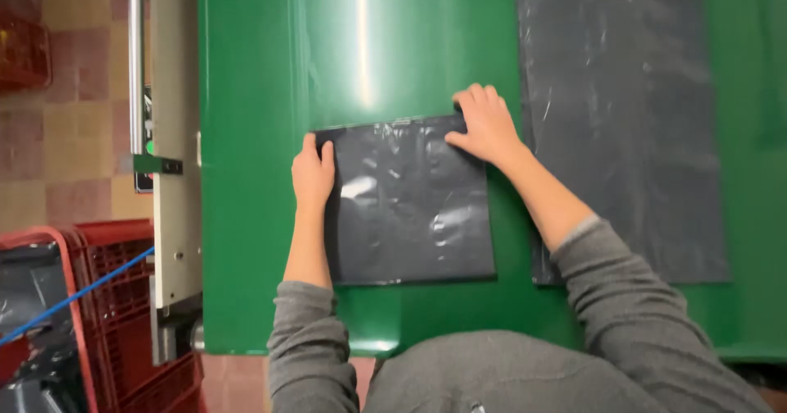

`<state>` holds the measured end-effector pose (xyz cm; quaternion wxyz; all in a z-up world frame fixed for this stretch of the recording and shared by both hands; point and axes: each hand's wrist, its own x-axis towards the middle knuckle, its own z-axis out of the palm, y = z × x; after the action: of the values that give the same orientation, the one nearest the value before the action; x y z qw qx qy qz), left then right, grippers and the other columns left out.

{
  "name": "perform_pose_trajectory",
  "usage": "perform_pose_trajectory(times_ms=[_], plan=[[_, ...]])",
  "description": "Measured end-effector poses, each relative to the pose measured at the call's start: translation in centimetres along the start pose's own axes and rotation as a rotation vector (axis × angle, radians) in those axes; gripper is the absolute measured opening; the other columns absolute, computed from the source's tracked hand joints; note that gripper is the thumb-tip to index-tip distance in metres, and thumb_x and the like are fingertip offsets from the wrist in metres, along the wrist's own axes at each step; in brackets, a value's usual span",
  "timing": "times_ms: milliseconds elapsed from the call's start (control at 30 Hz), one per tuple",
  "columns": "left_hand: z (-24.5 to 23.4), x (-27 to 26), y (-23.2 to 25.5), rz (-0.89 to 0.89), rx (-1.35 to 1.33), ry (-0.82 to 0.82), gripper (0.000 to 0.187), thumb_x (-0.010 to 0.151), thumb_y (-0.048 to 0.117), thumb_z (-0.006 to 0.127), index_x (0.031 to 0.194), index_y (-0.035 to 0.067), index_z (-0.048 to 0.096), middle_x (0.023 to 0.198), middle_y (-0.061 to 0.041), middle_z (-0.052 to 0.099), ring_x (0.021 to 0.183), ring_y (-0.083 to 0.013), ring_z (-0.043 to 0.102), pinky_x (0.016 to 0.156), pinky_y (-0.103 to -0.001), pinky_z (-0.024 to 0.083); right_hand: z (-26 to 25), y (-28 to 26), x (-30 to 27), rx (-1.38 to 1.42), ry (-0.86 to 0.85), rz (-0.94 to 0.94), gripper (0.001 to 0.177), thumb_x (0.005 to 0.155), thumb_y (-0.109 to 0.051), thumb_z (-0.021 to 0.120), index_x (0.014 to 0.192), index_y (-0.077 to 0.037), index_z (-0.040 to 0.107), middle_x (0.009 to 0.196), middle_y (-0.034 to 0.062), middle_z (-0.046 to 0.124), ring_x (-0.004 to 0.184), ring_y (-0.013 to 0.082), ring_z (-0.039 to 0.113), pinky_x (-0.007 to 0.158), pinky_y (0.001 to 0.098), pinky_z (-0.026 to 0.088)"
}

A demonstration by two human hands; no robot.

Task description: Folding black plastic mailing bags and organizing them into crates.

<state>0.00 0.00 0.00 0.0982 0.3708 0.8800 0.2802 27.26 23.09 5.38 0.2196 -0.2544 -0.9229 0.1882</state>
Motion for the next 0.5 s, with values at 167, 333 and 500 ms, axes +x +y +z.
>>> perform_pose_trajectory(times_ms=[167, 333, 500], plan=[[-1.8, -3.0, 4.4, 0.251, 0.106, 0.458, 0.041, 0.102, 0.032, 0.062, 0.127, -0.001, 0.056, 0.124, -0.024, 0.064, 0.11, -0.0455, 0.063, 0.095, -0.048, 0.051, 2.8, 1.1, 1.3, -0.157, -0.402, 0.133, 0.034, 0.075, -0.027, 0.081, 0.098, -0.007, 0.066, 0.099, 0.0118, 0.065, 0.101, 0.0352, 0.058, 0.085, 0.049, 0.044], [-0.2, -8.6, 4.5, 0.149, -0.518, -0.073, 0.062, 0.101, 0.056, 0.051, 0.131, 0.002, 0.055, 0.13, -0.017, 0.061, 0.118, -0.0355, 0.061, 0.098, -0.042, 0.048, 3.6, -0.9, 0.1, -0.164, -0.313, 0.101, 0.021, 0.08, -0.013, 0.072, 0.1, -0.009, 0.066, 0.099, 0.0105, 0.064, 0.101, 0.0339, 0.06, 0.084, 0.0465, 0.044], [-1.8, -9.9, -0.2, -0.468, -1.467, -0.638, 0.106, 0.088, 0.083, 0.02, 0.147, -0.001, 0.045, 0.15, -0.015, 0.058, 0.138, -0.0286, 0.056, 0.107, -0.037, 0.044, -3.6, -11.7, -6.1, -0.186, -0.006, -0.084, 0.017, 0.083, -0.01, 0.073, 0.097, -0.009, 0.064, 0.097, 0.0088, 0.06, 0.097, 0.0306, 0.058, 0.084, 0.0448, 0.043]])
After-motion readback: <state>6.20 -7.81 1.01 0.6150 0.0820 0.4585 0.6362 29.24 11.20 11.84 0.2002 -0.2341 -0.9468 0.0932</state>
